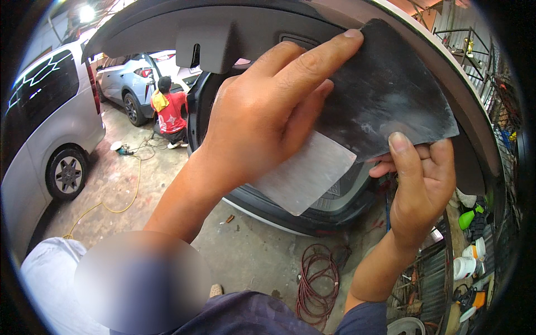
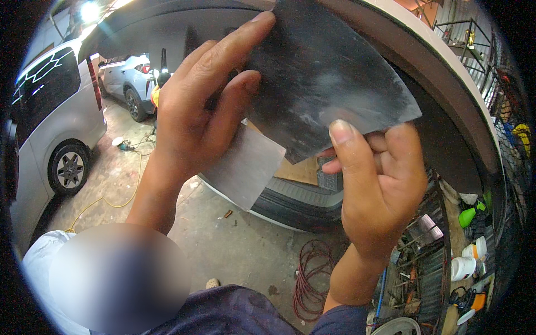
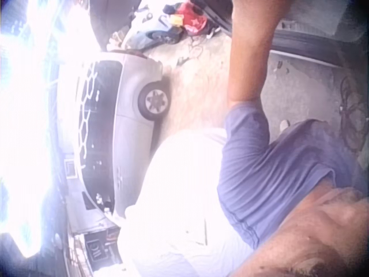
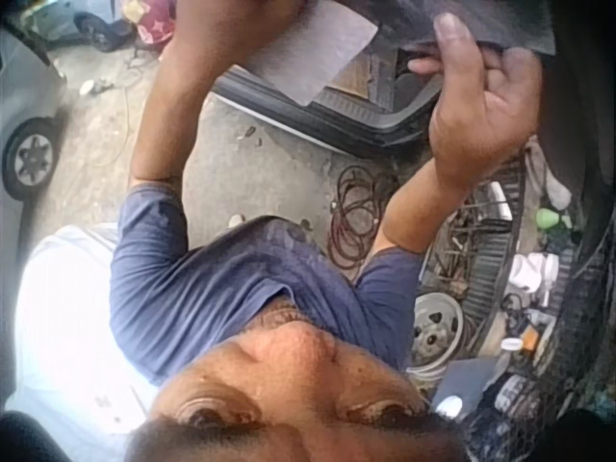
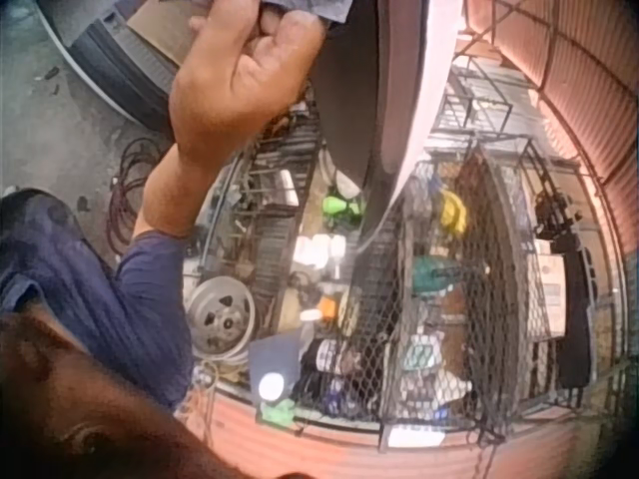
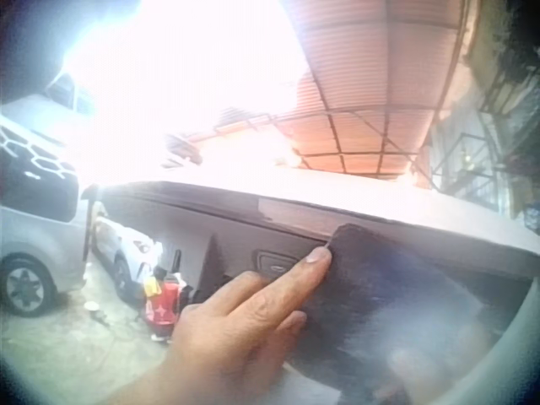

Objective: The person wipes the inside of a car trunk lid with a dark cloth, then walks through a garage and wipes a small rectangular object with a white cloth. The person continues to wipe the object repeatedly while standing near a paint can.

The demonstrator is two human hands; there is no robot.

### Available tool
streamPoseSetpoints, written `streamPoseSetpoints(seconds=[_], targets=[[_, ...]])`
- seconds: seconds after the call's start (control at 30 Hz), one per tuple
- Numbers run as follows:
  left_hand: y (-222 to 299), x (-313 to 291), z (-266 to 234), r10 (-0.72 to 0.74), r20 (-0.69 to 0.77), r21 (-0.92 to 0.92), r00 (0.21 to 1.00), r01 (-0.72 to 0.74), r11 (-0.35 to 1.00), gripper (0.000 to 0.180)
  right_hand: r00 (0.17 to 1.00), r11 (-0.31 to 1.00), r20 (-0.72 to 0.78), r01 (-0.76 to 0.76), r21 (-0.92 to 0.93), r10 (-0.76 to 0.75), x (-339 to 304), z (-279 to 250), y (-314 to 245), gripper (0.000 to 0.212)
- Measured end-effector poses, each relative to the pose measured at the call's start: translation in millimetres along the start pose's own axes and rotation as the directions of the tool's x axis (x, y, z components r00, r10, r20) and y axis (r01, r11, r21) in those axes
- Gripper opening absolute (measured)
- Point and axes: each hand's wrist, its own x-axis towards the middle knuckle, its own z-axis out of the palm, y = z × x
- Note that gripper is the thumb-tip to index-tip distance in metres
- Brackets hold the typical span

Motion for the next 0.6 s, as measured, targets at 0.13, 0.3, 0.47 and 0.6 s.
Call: streamPoseSetpoints(seconds=[0.13,0.3,0.47,0.6], targets=[[-6,-1,-2,0.0,-0.019,0.006,1.0,0.0,1.0,0.049,1.0,1.0,0.02,0.011,-0.01,-0.011,4,6,0,0.022],[-4,4,-11,0.071,-0.078,0.043,0.994,-0.068,0.997,0.056,1.0,1.0,0.02,0.018,-0.01,-0.018,5,13,0,0.021],[-19,-2,-4,0.044,-0.066,-0.025,0.997,-0.046,0.999,0.054,1.0,0.999,-0.017,-0.008,-0.033,0.008,1,14,-3,0.022],[-4,-2,-5,-0.049,0.063,-0.02,0.997,0.05,0.999,0.051,0.997,0.999,-0.071,-0.003,-0.039,0.0,-7,7,-3,0.022]])
